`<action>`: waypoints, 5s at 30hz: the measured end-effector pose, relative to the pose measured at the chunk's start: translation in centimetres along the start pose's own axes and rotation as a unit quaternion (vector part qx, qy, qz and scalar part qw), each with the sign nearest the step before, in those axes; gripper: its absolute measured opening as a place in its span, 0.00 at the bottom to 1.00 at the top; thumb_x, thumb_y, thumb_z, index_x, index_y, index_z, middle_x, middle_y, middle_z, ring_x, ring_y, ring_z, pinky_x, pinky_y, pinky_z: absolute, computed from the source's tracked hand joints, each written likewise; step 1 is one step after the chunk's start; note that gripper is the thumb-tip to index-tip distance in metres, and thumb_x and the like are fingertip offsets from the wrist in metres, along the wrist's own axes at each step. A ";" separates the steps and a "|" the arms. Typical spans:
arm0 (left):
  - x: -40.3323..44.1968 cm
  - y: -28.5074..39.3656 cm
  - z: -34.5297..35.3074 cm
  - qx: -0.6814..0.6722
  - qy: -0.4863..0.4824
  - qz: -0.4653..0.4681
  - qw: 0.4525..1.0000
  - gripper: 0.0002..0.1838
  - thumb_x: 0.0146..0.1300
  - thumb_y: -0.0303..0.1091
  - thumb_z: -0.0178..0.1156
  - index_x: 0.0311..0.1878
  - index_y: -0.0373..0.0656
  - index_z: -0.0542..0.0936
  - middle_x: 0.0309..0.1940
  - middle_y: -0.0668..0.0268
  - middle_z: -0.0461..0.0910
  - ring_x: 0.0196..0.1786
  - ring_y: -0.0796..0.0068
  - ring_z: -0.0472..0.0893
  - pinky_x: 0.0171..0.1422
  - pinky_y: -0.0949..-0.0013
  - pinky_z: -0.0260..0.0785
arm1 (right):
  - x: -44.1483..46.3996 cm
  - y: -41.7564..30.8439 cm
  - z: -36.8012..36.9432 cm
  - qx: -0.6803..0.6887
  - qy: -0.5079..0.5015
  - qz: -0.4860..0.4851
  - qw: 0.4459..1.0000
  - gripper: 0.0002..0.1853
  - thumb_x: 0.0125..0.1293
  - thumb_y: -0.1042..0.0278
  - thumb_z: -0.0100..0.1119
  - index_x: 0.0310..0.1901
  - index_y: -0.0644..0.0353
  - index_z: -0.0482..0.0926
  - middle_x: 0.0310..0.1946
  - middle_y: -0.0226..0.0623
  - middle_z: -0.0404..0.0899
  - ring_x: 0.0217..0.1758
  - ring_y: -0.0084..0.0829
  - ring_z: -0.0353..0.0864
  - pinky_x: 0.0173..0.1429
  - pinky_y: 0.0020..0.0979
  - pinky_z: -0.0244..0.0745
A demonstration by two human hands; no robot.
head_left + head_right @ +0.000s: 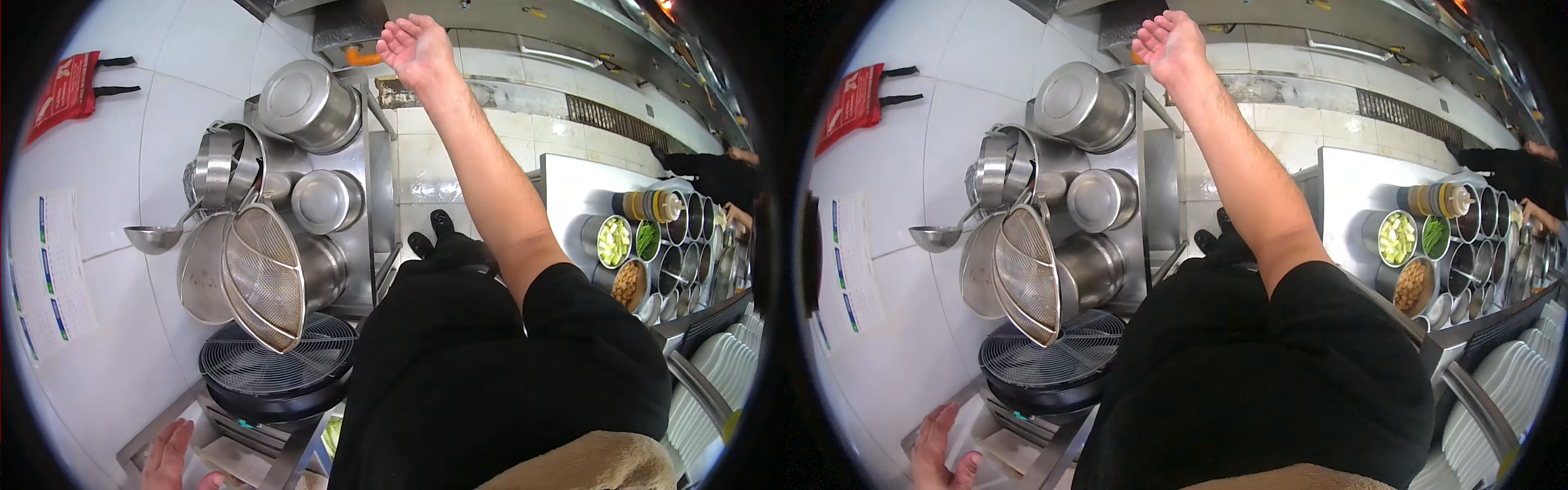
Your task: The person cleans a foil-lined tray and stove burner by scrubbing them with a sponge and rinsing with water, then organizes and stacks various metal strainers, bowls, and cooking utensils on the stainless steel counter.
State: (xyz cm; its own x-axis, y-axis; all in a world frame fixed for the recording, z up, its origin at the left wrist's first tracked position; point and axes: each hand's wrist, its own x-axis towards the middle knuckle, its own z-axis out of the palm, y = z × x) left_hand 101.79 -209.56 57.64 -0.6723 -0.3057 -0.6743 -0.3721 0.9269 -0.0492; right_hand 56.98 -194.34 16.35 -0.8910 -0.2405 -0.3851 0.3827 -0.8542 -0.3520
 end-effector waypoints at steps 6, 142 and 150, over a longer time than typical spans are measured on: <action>-0.5 1.8 -0.3 0.015 0.027 0.014 0.999 0.28 0.73 0.50 0.58 0.71 0.45 0.72 0.66 0.48 0.75 0.68 0.42 0.75 0.70 0.50 0.68 | -1.2 -1.7 0.4 -0.025 -0.021 0.003 0.999 0.13 0.70 0.63 0.54 0.49 0.63 0.72 0.45 0.40 0.75 0.45 0.36 0.75 0.50 0.41 0.78; -5.1 2.2 3.6 0.145 0.180 0.150 0.961 0.29 0.57 0.42 0.73 0.60 0.39 0.79 0.47 0.53 0.83 0.50 0.50 0.83 0.57 0.55 0.75 | -27.9 4.1 -47.8 -0.851 0.022 0.200 0.485 0.20 0.64 0.58 0.58 0.43 0.71 0.85 0.31 0.52 0.85 0.28 0.44 0.86 0.33 0.42 0.83; -5.0 2.6 3.5 0.140 0.165 0.141 0.966 0.29 0.58 0.43 0.73 0.61 0.40 0.79 0.47 0.53 0.83 0.50 0.51 0.83 0.57 0.55 0.75 | -28.2 5.0 -48.9 -0.849 0.021 0.193 0.492 0.20 0.65 0.57 0.58 0.42 0.70 0.85 0.29 0.51 0.85 0.27 0.44 0.86 0.32 0.42 0.83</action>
State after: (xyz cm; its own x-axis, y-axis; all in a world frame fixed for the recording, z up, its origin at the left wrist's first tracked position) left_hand 106.42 -204.81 58.28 -0.9064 -0.0424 -0.4203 0.0124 0.9919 -0.1267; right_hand 95.94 -169.26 -16.31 -0.6799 -0.1927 -0.7075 0.2067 0.8753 -0.4371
